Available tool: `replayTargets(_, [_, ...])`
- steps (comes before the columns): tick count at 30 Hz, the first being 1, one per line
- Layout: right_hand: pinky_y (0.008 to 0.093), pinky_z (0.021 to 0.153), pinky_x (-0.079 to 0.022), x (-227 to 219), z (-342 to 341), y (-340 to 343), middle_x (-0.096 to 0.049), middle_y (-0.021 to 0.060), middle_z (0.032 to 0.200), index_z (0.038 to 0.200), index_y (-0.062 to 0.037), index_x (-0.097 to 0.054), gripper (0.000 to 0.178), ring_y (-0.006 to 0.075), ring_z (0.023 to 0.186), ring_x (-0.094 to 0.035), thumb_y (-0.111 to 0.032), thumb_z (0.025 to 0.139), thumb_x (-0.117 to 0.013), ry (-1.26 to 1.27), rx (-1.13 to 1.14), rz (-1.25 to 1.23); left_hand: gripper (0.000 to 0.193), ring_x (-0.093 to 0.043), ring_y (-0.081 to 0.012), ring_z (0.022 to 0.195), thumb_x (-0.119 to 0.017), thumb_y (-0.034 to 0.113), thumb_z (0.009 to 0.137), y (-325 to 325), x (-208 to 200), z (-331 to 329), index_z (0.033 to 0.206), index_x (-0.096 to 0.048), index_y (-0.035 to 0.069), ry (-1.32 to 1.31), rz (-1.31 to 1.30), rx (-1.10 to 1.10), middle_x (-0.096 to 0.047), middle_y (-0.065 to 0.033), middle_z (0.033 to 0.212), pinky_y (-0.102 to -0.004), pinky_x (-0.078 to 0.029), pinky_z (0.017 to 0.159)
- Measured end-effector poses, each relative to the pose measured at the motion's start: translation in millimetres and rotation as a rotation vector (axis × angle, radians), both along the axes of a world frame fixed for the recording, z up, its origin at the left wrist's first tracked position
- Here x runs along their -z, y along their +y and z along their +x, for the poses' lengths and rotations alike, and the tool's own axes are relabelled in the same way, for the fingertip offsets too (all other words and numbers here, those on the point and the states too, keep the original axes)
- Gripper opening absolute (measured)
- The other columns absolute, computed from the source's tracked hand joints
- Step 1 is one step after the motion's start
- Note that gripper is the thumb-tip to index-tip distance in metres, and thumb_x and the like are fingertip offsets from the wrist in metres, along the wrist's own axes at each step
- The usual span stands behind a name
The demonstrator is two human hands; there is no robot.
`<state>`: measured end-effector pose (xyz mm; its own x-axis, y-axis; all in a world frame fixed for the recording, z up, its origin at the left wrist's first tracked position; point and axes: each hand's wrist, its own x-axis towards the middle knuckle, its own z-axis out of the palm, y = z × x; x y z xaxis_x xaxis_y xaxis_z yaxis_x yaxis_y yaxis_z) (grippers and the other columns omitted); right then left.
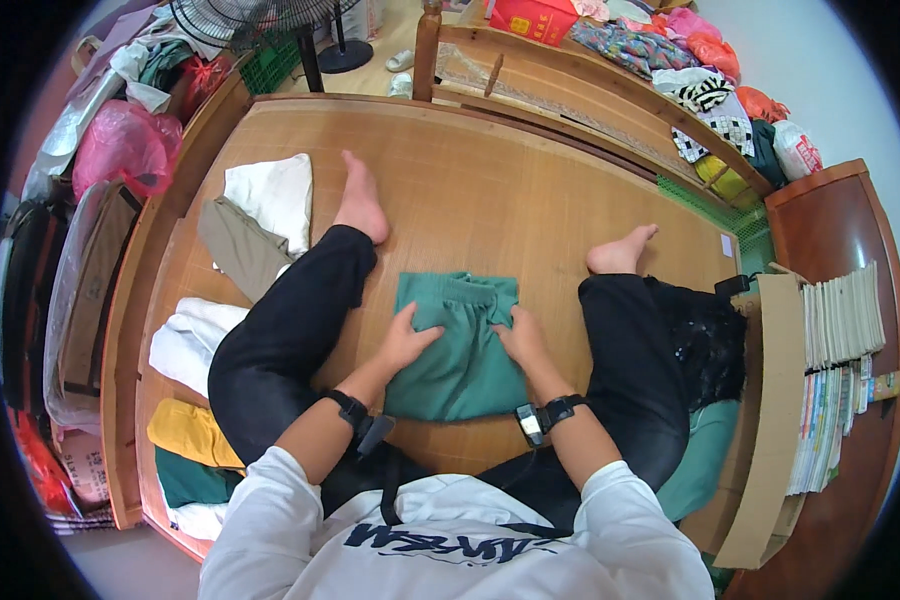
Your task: Fold various items of clothing including pants, a sweatshirt, a polo shirt, and a sweater.
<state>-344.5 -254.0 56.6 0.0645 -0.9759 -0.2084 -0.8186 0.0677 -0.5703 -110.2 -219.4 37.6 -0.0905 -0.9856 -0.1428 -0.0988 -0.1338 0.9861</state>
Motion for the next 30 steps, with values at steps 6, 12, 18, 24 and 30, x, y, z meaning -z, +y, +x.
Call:
replayTargets(6, [0.0412,0.082,-0.046,23.8,-10.4,-33.4,-0.059,0.0198,0.102,0.096,0.0003,-0.059,0.040,0.0342,0.096,-0.057,-0.028,0.071,-0.071,-0.265,0.190,-0.196,0.063,-0.056,-0.0298,0.096,-0.073,0.030,0.069,-2.5,-15.3,5.7,0.112,-0.045,-0.006,-0.267,0.076,-0.347,-0.057,-0.0200,0.104,-0.0379,-0.045,0.086])
replayTargets(12, [0.0418,0.090,-0.042,10.8,11.8,-26.6,-0.049,0.0217,0.119,0.117,-0.0010,-0.050,0.073,0.0366,0.108,-0.049,-0.049,0.065,-0.070,0.113,0.245,0.086,0.069,-0.052,-0.0321,0.103,-0.073,0.034,0.070,-12.3,15.8,17.3,0.119,-0.043,-0.005,-0.786,-0.058,-0.467,-0.052,-0.0238,0.110,-0.0380,-0.042,0.089])
replayTargets(18, [0.0417,0.095,-0.037,18.9,29.6,-29.7,-0.048,0.0208,0.119,0.119,-0.0033,-0.048,0.077,0.0351,0.113,-0.043,-0.049,0.062,-0.073,0.034,0.203,-0.096,0.061,-0.054,-0.0335,0.102,-0.072,0.031,0.072,-29.3,34.5,22.2,0.117,-0.048,-0.002,-0.419,0.038,-0.451,-0.054,-0.0238,0.110,-0.0381,-0.042,0.090])
replayTargets(24, [0.0414,0.083,-0.046,1.9,19.1,-41.6,-0.055,0.0211,0.113,0.119,0.0000,-0.049,0.081,0.0329,0.103,-0.054,-0.044,0.057,-0.078,0.104,0.329,0.167,0.059,-0.054,-0.0340,0.104,-0.067,0.030,0.076,-15.2,8.4,15.3,0.123,-0.045,0.002,-0.558,0.025,-0.450,-0.055,-0.0244,0.113,-0.0380,-0.042,0.091])
replayTargets(30, [0.0371,0.076,-0.049,37.5,3.6,-48.4,-0.062,0.0179,0.100,0.114,0.0022,-0.053,0.068,0.0290,0.088,-0.061,-0.025,0.057,-0.078,-0.427,0.245,0.449,0.064,-0.050,-0.0357,0.111,-0.062,0.038,0.079,-23.7,48.7,11.3,0.129,-0.039,0.007,-0.457,0.222,-0.368,-0.050,-0.0229,0.121,-0.0406,-0.039,0.093])
